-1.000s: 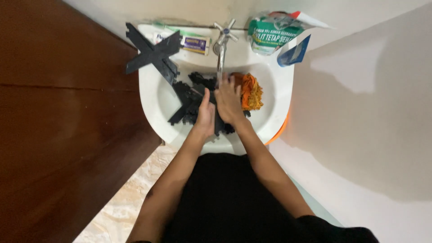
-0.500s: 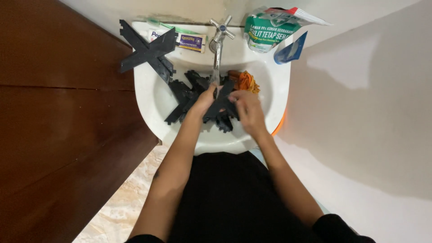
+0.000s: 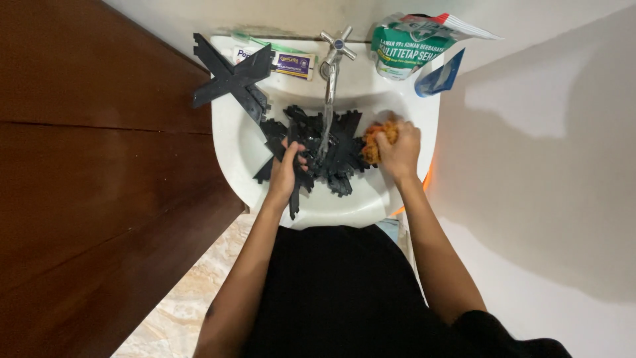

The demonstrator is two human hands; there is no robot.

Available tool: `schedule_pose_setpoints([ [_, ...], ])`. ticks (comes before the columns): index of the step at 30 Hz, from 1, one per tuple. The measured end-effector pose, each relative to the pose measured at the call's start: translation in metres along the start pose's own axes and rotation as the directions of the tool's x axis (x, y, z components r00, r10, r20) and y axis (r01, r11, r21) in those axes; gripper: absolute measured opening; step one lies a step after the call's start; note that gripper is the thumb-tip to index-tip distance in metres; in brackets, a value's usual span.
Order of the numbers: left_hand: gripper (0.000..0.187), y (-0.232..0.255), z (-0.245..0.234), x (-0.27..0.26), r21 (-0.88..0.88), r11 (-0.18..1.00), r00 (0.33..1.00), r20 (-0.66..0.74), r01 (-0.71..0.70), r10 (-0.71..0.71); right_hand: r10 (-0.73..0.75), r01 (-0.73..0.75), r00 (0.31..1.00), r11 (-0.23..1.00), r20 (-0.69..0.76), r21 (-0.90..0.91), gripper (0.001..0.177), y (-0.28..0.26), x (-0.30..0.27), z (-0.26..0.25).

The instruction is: Cleaning and drying black plastic laptop-like components and cross-shaped pieces in a sink.

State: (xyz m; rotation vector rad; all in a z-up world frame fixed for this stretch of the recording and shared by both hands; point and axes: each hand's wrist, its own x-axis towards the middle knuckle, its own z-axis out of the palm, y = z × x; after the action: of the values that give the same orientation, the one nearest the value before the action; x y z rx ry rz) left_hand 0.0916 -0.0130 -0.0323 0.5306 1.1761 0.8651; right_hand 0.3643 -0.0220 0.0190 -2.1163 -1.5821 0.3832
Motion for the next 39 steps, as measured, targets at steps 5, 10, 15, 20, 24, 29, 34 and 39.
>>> schedule_pose_setpoints([
  [5,0.067,0.026,0.015,-0.022,-0.147,0.985,0.97,0.214,-0.086,0.117,0.121,-0.084,0.991,0.896,-0.057,0.436,0.017,-0.007,-0.014,-0.022],
  [10,0.095,0.036,0.046,-0.043,-0.383,0.922,0.85,0.468,-0.051,0.241,0.109,-0.024,0.99,0.764,-0.092,0.645,0.026,-0.108,-0.02,-0.042],
  [15,0.109,0.054,0.041,-0.045,-0.617,0.774,0.83,0.501,0.144,0.245,-0.354,0.351,0.935,0.912,-0.024,0.211,0.069,-0.19,-0.044,-0.052],
  [20,0.111,0.087,0.05,-0.07,-0.712,0.677,0.858,0.454,0.188,0.239,-0.584,0.569,0.805,0.809,0.103,0.146,0.066,-0.187,-0.034,-0.023],
  [24,0.113,0.043,0.037,-0.052,-0.777,0.558,0.802,0.517,0.292,0.3,-0.468,0.441,0.882,0.862,0.058,0.251,0.053,-0.187,-0.005,-0.016],
  [29,0.114,0.082,0.049,-0.05,-0.813,0.528,0.783,0.487,0.244,0.387,-0.488,0.44,0.872,0.821,0.047,0.363,0.041,-0.194,-0.039,-0.03],
  [34,0.108,0.036,0.041,-0.021,-0.747,0.657,0.751,0.49,0.1,0.443,-0.591,0.527,0.805,0.752,0.049,0.396,0.022,-0.189,-0.026,-0.025],
  [39,0.101,-0.002,0.043,0.001,-0.63,0.769,0.965,0.252,0.111,0.067,-0.434,0.4,0.901,0.843,0.017,0.36,0.021,-0.201,-0.007,-0.035],
])
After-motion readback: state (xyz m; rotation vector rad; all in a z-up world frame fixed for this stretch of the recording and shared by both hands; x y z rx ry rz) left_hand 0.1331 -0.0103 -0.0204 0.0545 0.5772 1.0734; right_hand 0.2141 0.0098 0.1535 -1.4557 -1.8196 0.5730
